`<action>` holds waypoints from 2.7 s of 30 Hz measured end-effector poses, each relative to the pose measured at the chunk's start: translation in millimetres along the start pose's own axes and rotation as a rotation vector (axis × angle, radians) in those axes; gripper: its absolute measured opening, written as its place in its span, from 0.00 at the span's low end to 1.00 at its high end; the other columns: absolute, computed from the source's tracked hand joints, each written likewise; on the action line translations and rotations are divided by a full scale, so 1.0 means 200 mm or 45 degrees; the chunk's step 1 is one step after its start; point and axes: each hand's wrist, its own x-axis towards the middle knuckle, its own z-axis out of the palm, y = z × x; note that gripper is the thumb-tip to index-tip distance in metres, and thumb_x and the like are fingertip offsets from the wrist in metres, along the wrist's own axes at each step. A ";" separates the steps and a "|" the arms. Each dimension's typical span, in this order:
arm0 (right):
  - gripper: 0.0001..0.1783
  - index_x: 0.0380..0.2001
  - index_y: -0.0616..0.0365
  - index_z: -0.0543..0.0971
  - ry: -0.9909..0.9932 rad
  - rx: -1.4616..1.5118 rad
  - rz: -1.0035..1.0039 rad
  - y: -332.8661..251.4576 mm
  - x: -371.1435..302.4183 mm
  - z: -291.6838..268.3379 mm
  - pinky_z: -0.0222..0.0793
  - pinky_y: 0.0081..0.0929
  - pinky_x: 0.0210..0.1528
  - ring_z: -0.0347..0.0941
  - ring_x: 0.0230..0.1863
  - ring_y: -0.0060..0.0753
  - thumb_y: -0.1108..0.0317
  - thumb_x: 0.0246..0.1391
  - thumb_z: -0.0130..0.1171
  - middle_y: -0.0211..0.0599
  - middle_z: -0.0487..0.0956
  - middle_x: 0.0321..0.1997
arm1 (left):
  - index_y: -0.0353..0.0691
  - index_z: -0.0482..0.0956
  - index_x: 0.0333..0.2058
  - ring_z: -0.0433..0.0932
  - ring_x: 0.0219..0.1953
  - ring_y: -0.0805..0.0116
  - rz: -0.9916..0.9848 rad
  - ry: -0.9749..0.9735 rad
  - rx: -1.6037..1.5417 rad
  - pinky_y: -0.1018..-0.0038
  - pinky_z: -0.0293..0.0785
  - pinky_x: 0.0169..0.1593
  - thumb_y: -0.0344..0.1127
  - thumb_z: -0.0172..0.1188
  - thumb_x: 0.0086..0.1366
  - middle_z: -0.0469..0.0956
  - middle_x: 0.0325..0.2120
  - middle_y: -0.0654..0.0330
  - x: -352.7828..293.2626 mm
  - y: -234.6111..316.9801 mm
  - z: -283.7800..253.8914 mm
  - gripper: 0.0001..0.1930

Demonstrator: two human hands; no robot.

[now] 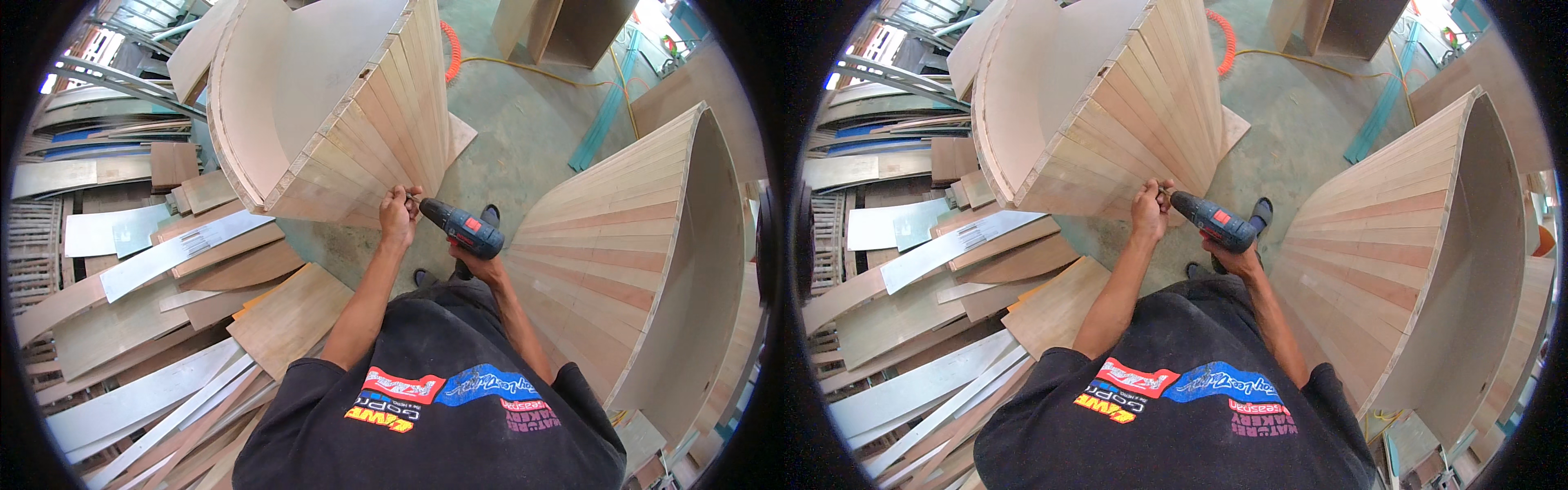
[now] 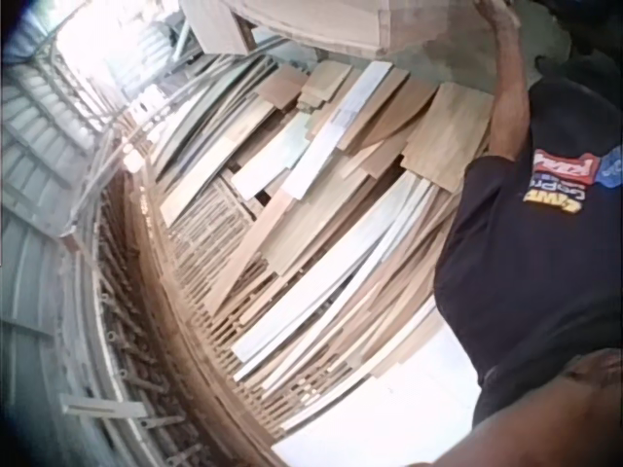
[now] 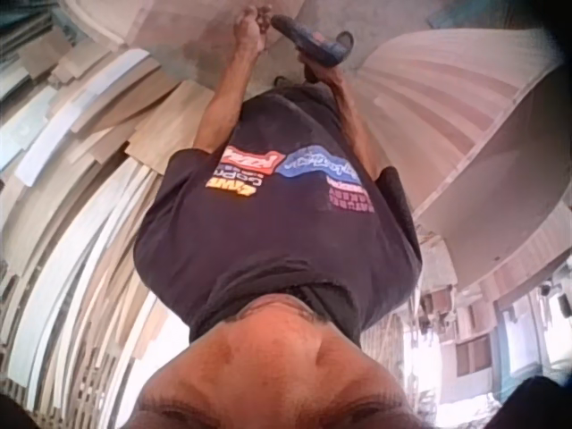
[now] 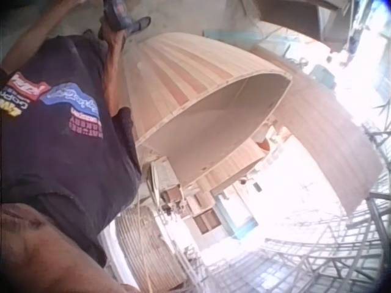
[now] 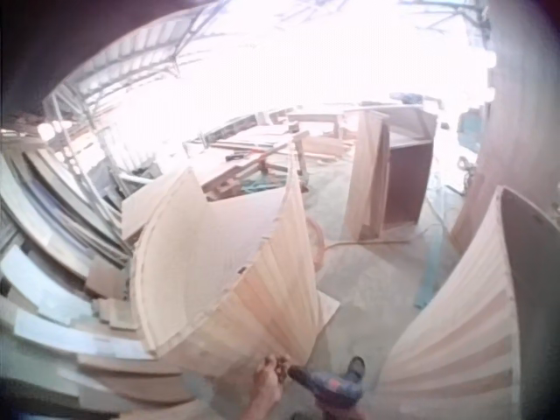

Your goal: The person uses a drill to drive screws into individual wooden slats on a curved frame and then reaches for more screws from a small container.

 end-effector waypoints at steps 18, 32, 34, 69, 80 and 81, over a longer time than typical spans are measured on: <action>0.12 0.37 0.60 0.77 -0.024 0.244 0.082 -0.12 0.07 0.07 0.72 0.25 0.37 0.73 0.31 0.21 0.75 0.47 0.64 0.29 0.77 0.30 | 0.42 0.67 0.37 0.62 0.20 0.78 0.070 0.185 -0.102 0.80 0.60 0.23 0.36 0.41 0.73 0.77 0.32 0.58 0.13 -0.01 -0.01 0.07; 0.12 0.37 0.61 0.77 -0.070 0.174 0.092 -0.01 0.10 0.05 0.73 0.26 0.36 0.74 0.30 0.24 0.75 0.47 0.63 0.31 0.78 0.31 | 0.41 0.67 0.37 0.61 0.19 0.81 0.195 0.090 0.195 0.82 0.58 0.21 0.36 0.44 0.72 0.78 0.32 0.57 0.12 -0.01 -0.05 0.07; 0.12 0.38 0.61 0.77 -0.053 0.300 0.138 -0.03 0.10 0.08 0.73 0.26 0.36 0.74 0.30 0.24 0.75 0.47 0.63 0.31 0.78 0.31 | 0.42 0.66 0.35 0.59 0.18 0.83 0.172 0.073 0.179 0.83 0.56 0.19 0.36 0.44 0.72 0.78 0.30 0.58 0.12 0.00 -0.04 0.07; 0.08 0.33 0.55 0.75 0.018 0.107 -0.082 0.04 0.17 0.21 0.68 0.23 0.34 0.70 0.31 0.21 0.70 0.50 0.65 0.24 0.74 0.28 | 0.41 0.69 0.37 0.58 0.21 0.83 0.049 -0.022 -0.028 0.85 0.57 0.26 0.34 0.43 0.73 0.80 0.36 0.54 0.17 0.05 -0.04 0.07; 0.06 0.27 0.57 0.77 0.071 0.068 -0.167 -0.01 0.20 0.21 0.70 0.23 0.33 0.72 0.27 0.22 0.73 0.45 0.65 0.25 0.76 0.24 | 0.43 0.71 0.38 0.59 0.22 0.82 0.036 -0.065 -0.018 0.84 0.59 0.30 0.36 0.46 0.72 0.80 0.37 0.56 0.17 0.05 -0.07 0.06; 0.06 0.28 0.57 0.77 0.073 0.059 -0.162 0.00 0.21 0.21 0.70 0.23 0.34 0.71 0.27 0.21 0.74 0.45 0.65 0.25 0.76 0.25 | 0.43 0.71 0.38 0.60 0.22 0.82 0.032 -0.068 -0.022 0.84 0.59 0.30 0.36 0.46 0.72 0.81 0.37 0.56 0.17 0.05 -0.07 0.07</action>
